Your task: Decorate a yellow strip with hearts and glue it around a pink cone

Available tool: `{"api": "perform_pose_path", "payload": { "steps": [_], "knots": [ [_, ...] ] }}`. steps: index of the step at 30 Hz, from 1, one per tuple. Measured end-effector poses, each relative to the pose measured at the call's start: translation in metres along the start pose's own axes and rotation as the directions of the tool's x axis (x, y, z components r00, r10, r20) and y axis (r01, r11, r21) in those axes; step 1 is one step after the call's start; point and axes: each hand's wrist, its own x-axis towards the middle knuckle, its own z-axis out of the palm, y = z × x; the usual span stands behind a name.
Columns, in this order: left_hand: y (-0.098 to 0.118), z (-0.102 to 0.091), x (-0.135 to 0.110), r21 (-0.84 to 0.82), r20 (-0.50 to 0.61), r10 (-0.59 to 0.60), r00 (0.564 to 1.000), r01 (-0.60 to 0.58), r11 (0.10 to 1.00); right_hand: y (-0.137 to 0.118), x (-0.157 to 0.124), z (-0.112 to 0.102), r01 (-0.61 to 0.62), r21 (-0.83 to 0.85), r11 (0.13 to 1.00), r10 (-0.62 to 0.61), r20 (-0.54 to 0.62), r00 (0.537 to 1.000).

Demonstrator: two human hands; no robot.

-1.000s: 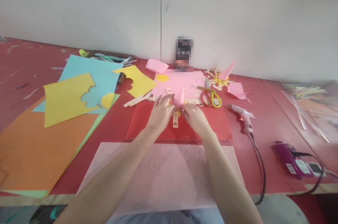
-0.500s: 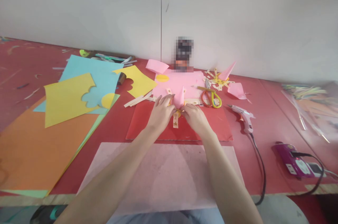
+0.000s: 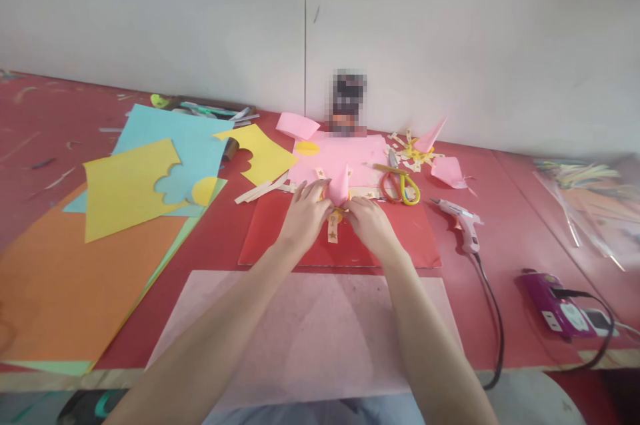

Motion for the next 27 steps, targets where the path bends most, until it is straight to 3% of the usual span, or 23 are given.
{"api": "perform_pose_path", "payload": {
  "steps": [6,10,14,19,22,27],
  "knots": [
    [0.000,0.000,-0.001,0.006,-0.005,0.011,1.000,-0.010,1.000,-0.002,0.000,-0.002,-0.015,0.038,0.999,0.015,-0.001,1.000],
    [-0.001,0.000,-0.001,-0.015,-0.017,-0.014,1.000,0.014,1.000,0.001,-0.002,-0.007,-0.070,0.195,0.978,0.082,-0.051,0.995],
    [-0.001,0.000,0.000,-0.026,-0.023,-0.025,0.999,0.024,0.999,0.009,-0.003,-0.011,-0.180,0.332,0.926,0.247,-0.172,0.954],
    [0.000,0.000,-0.001,-0.057,-0.056,-0.036,0.998,0.033,0.998,0.018,-0.003,-0.007,-0.270,0.359,0.893,0.364,-0.226,0.904],
    [-0.001,0.000,-0.001,-0.120,-0.093,-0.090,0.992,0.079,0.990,0.020,-0.003,-0.003,-0.291,0.367,0.883,0.388,-0.223,0.894],
    [-0.002,0.000,0.001,-0.208,-0.155,-0.176,0.972,0.142,0.968,0.023,-0.003,0.002,-0.387,0.318,0.865,0.442,-0.121,0.889]
  ]
}}
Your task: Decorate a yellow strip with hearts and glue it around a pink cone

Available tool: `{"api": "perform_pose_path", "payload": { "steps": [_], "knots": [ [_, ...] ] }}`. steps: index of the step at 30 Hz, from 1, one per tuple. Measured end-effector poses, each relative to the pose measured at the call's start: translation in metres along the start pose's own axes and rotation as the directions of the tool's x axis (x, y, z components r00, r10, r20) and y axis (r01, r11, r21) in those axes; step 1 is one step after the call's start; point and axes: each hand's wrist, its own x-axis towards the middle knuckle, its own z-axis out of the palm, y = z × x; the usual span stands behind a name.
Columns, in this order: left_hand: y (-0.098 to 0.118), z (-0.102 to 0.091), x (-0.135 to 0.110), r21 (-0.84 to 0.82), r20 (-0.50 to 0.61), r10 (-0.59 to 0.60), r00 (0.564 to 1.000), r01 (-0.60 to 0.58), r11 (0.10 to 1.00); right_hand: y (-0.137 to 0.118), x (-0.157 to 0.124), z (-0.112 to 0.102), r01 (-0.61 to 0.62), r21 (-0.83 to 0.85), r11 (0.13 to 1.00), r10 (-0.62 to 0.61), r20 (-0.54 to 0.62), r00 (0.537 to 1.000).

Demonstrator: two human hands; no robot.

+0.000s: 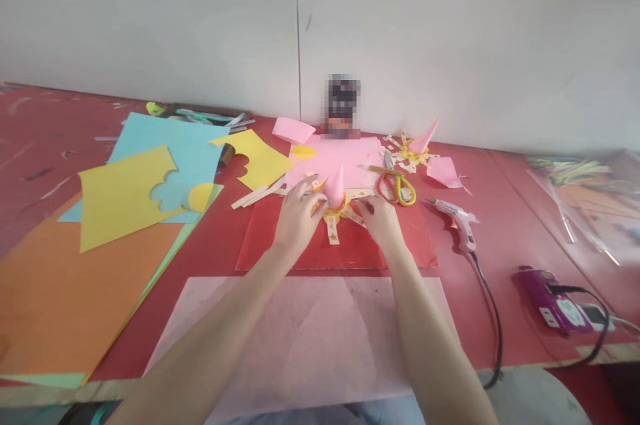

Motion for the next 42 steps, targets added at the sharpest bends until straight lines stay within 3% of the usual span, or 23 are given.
{"api": "perform_pose_path", "payload": {
  "steps": [10,25,31,36,42],
  "knots": [
    [-0.002,0.006,-0.004,0.065,0.126,0.027,0.992,-0.035,0.997,-0.006,-0.003,0.002,0.003,-0.033,0.999,-0.001,0.076,0.997],
    [-0.002,0.008,-0.004,0.075,0.116,0.057,0.992,-0.066,0.995,-0.007,-0.004,0.002,0.008,-0.042,0.999,-0.005,0.075,0.997],
    [-0.001,0.004,-0.004,0.054,0.089,0.051,0.995,-0.056,0.997,-0.006,-0.004,0.004,0.056,0.002,0.998,-0.056,-0.005,0.998],
    [0.000,0.005,-0.003,-0.044,0.033,-0.017,0.999,0.018,0.999,-0.013,-0.004,0.001,0.151,0.097,0.984,-0.145,-0.071,0.987],
    [0.000,0.013,-0.007,-0.018,0.130,-0.124,0.984,0.128,0.992,-0.023,-0.007,0.001,0.237,0.113,0.965,-0.238,-0.005,0.971]
  ]
}}
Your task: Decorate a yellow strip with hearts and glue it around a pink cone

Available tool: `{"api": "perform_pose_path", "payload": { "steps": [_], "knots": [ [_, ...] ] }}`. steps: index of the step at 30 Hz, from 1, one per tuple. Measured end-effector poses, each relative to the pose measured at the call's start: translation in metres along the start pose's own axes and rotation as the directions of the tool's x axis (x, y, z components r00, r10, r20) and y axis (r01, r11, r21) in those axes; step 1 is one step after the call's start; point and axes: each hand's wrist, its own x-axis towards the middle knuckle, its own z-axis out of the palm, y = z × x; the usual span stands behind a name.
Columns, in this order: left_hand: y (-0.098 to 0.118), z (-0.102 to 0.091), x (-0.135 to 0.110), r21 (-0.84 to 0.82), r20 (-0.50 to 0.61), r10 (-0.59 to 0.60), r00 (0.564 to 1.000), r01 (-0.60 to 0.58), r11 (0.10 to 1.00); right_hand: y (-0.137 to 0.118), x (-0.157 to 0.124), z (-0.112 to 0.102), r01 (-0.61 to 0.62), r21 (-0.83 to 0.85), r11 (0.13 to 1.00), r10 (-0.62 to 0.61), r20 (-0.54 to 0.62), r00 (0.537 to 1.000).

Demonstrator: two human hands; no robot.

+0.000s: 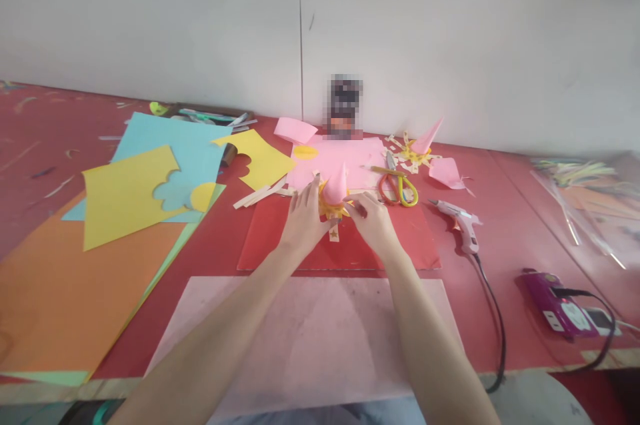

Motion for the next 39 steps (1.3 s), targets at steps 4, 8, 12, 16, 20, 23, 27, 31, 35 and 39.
{"api": "perform_pose_path", "payload": {
  "steps": [4,8,12,16,20,23,27,31,35,39],
  "knots": [
    [-0.0029,0.0041,-0.0017,0.023,0.045,-0.049,0.998,0.048,0.999,0.0002,-0.0016,0.0030,0.009,-0.026,1.000,-0.008,0.039,0.999],
    [-0.0033,0.0037,-0.0013,0.013,0.113,-0.069,0.991,0.067,0.998,0.0024,-0.0017,0.0054,0.042,-0.078,0.996,-0.037,0.068,0.997],
    [-0.0035,0.0034,-0.0009,0.000,0.138,-0.085,0.987,0.086,0.996,0.0022,-0.0010,0.0075,0.064,-0.127,0.990,-0.051,0.101,0.994],
    [-0.0044,0.0047,-0.0013,0.002,0.137,-0.087,0.987,0.088,0.996,0.0009,0.0000,0.0086,0.080,-0.162,0.984,-0.057,0.137,0.989],
    [-0.0043,0.0051,-0.0012,0.014,0.137,-0.090,0.986,0.089,0.996,0.0004,0.0012,0.0089,0.090,-0.185,0.979,-0.062,0.148,0.987],
    [-0.0041,0.0050,-0.0009,0.017,0.138,-0.091,0.986,0.089,0.996,0.0008,0.0013,0.0090,0.104,-0.169,0.980,-0.080,0.143,0.987],
    [-0.0052,0.0057,-0.0011,0.012,0.135,-0.088,0.987,0.088,0.996,0.0019,0.0009,0.0091,0.122,-0.162,0.979,-0.100,0.140,0.985],
    [-0.0062,0.0066,-0.0016,0.014,0.126,-0.076,0.989,0.075,0.997,0.0026,0.0010,0.0094,0.124,-0.170,0.978,-0.102,0.135,0.986],
    [-0.0060,0.0065,-0.0016,0.027,0.116,-0.080,0.990,0.077,0.997,0.0019,0.0014,0.0094,0.121,-0.175,0.977,-0.098,0.137,0.986],
    [-0.0060,0.0065,-0.0015,0.031,0.098,-0.067,0.993,0.065,0.997,0.0016,0.0017,0.0094,0.117,-0.190,0.975,-0.090,0.142,0.986]
  ]
}}
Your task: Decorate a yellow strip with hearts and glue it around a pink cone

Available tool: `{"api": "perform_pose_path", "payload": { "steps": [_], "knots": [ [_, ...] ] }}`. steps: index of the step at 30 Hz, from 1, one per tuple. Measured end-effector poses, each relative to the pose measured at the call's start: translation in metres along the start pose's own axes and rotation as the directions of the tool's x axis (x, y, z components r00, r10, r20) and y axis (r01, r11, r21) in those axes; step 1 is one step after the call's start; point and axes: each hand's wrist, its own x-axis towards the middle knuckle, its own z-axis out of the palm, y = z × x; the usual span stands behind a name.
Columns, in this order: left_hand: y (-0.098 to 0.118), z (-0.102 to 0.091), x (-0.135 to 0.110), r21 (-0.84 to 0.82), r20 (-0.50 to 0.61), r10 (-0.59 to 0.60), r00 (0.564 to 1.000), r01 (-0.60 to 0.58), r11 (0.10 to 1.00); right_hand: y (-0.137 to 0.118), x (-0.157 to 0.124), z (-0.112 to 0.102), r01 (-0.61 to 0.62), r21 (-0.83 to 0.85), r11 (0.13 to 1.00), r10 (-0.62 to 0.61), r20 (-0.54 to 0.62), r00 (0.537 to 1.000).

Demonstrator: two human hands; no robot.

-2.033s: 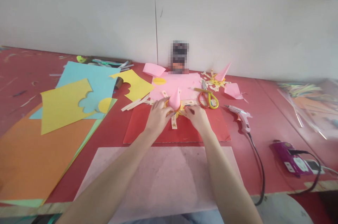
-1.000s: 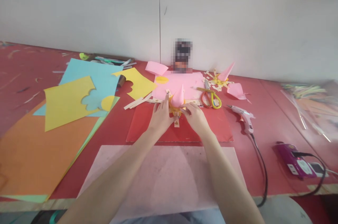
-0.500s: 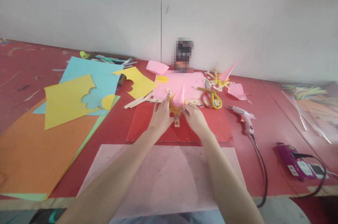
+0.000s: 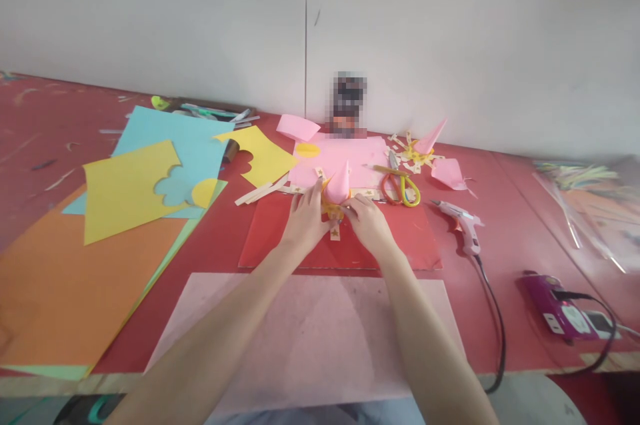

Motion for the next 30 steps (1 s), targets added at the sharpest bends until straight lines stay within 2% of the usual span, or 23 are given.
{"api": "perform_pose_path", "payload": {
  "steps": [18,30],
  "knots": [
    [-0.0004,0.0005,-0.0004,-0.005,0.001,0.010,1.000,-0.010,1.000,0.0045,0.0005,0.0044,0.049,-0.113,0.992,-0.050,-0.002,0.999],
    [0.0000,-0.0004,-0.0005,-0.002,0.013,-0.008,1.000,0.008,1.000,0.0029,0.0004,0.0052,0.037,-0.129,0.991,-0.038,-0.010,0.999]
  ]
}}
